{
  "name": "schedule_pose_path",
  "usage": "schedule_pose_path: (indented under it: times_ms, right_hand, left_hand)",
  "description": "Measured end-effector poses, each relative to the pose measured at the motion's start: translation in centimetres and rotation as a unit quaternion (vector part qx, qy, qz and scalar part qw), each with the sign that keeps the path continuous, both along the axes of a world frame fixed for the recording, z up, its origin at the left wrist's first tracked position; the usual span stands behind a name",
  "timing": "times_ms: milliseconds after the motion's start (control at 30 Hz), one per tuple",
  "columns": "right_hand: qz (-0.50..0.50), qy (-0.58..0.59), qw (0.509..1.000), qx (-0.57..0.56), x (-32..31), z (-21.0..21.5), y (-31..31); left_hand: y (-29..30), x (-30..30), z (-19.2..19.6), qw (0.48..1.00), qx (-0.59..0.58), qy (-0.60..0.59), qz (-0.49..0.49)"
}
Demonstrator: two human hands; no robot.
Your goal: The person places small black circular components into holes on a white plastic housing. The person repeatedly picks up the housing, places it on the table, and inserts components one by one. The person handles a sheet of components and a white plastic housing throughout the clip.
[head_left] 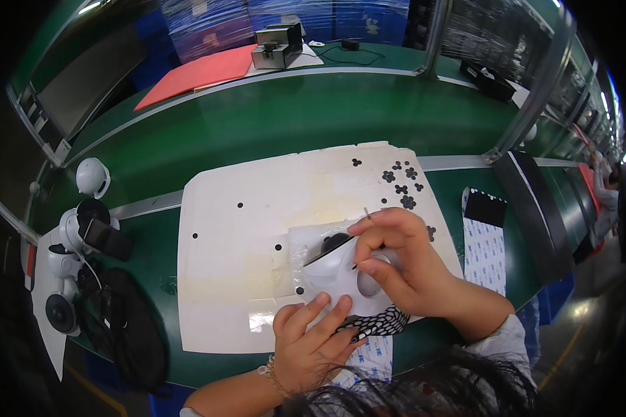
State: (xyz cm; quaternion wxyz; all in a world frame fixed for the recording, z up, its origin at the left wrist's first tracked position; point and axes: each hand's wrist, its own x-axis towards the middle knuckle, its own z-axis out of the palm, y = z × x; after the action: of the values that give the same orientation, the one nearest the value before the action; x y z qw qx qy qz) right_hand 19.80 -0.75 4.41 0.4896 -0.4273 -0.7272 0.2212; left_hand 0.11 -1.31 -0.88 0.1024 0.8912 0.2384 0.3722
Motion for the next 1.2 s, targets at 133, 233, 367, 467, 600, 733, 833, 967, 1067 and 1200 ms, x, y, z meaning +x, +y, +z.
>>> schedule_pose_path:
  times_ms: [133,233,367,467,600,733,833,967,1067,1200]
  right_hand:
    - [0.013,-0.015,0.999,-0.026,-0.4,-0.4,0.2]
    - [0.016,-0.033,0.999,-0.023,-0.4,-0.3,0.3]
    - [-0.006,-0.076,0.997,0.004,-0.4,0.2,0.0]
    - [-0.087,-0.212,0.970,0.086,-0.9,0.6,-0.6]
    - [-0.140,-0.331,0.916,0.178,-0.8,0.6,-2.0]
    - [-0.124,-0.227,0.960,0.111,0.3,-0.4,-3.2]
    - [-0.073,-0.157,0.984,0.028,0.6,-1.1,-3.7]
    - [-0.049,-0.158,0.986,-0.030,0.6,-1.3,-4.1]
    - [-0.050,-0.169,0.984,-0.037,0.5,-1.4,-4.2]
    - [-0.059,-0.168,0.984,-0.017,0.4,-1.6,-4.2]
  left_hand:
    - [0.0,-0.1,0.0,1.000,-0.002,-0.004,-0.002]
    - [0.0,-0.2,-0.1,1.000,-0.005,-0.008,-0.003]
    - [0.0,-0.2,0.0,1.000,-0.005,-0.006,0.000]
    - [0.0,-0.1,0.0,1.000,0.003,-0.005,0.006]
    - [0.0,0.0,-0.1,1.000,0.007,-0.002,0.013]
    - [0.1,0.1,0.0,1.000,0.015,-0.009,0.018]
    - [0.2,0.1,0.0,1.000,0.017,-0.019,0.015]
    - [0.5,0.1,0.0,0.999,0.020,-0.031,0.006]
    - [0.6,0.1,-0.2,0.999,0.017,-0.037,0.002]
    - [0.6,0.2,-0.3,0.999,0.019,-0.042,-0.001]
